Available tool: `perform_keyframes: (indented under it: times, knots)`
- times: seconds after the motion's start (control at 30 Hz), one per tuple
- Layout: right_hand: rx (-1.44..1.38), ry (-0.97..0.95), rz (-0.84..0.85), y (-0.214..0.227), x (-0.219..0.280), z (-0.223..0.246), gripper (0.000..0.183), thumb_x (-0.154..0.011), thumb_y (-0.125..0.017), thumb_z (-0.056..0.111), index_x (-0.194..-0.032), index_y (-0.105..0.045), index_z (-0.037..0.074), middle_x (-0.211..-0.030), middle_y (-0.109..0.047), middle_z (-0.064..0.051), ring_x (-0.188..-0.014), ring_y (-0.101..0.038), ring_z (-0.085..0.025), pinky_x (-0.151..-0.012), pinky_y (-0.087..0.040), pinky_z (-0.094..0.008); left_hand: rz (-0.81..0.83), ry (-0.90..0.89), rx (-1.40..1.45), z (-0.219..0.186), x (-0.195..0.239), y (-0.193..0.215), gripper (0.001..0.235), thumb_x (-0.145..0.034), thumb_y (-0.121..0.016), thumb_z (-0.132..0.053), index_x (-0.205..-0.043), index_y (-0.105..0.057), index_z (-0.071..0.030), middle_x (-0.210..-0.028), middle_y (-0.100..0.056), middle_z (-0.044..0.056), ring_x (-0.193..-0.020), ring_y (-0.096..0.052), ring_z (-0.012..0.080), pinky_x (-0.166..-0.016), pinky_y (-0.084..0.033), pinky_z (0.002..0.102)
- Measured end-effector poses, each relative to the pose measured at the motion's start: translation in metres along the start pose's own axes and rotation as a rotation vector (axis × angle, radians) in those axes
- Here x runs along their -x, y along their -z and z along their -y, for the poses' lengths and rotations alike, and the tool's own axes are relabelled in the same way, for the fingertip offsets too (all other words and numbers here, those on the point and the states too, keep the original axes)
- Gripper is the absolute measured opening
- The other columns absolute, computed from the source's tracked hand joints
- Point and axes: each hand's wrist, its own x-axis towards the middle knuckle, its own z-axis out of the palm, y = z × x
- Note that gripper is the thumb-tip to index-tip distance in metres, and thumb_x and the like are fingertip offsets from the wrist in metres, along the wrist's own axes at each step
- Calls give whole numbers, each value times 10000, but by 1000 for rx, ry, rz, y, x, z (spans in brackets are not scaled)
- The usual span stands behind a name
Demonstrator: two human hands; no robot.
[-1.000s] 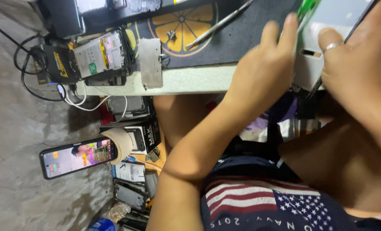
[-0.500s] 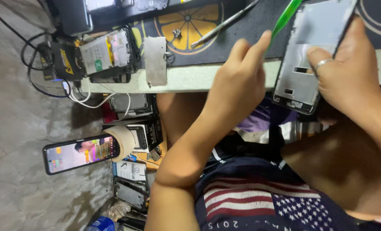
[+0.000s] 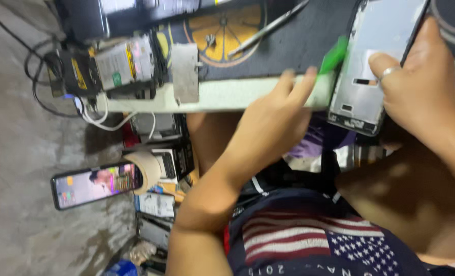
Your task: The person cleans the interior of a disassembled smartphone chassis using a green brush and a metal spudger. They wipe the inner frame and edges, then scrape adhesive residue from the chassis surface.
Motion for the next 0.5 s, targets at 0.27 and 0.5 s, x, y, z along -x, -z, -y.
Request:
perform_keyframes:
  times: [0.27,0.5]
  knots:
    - [70,-134,18,20,-4,-34,239,-1122,-520,164,-1236,-556,-42,-1006,-638,-167,-827,-643,-245,-681,-514,-374,-163,87,-117,72,37,0,370,-973,-630,-18,-1325,-623,-128,-1037,-625,150,-846,-673,367,-720,-553,449]
    - [113,-195,103,33,-5,-53,432,-1133,-445,304,-1192,-640,-76,-969,-695,-187,-755,-700,-223,-626,-570,-355,-178,-26,-22,46,16,17,400,-944,-641,-33,-1312,-640,-189,-1013,-628,79,-924,-690,345,-792,-567,447]
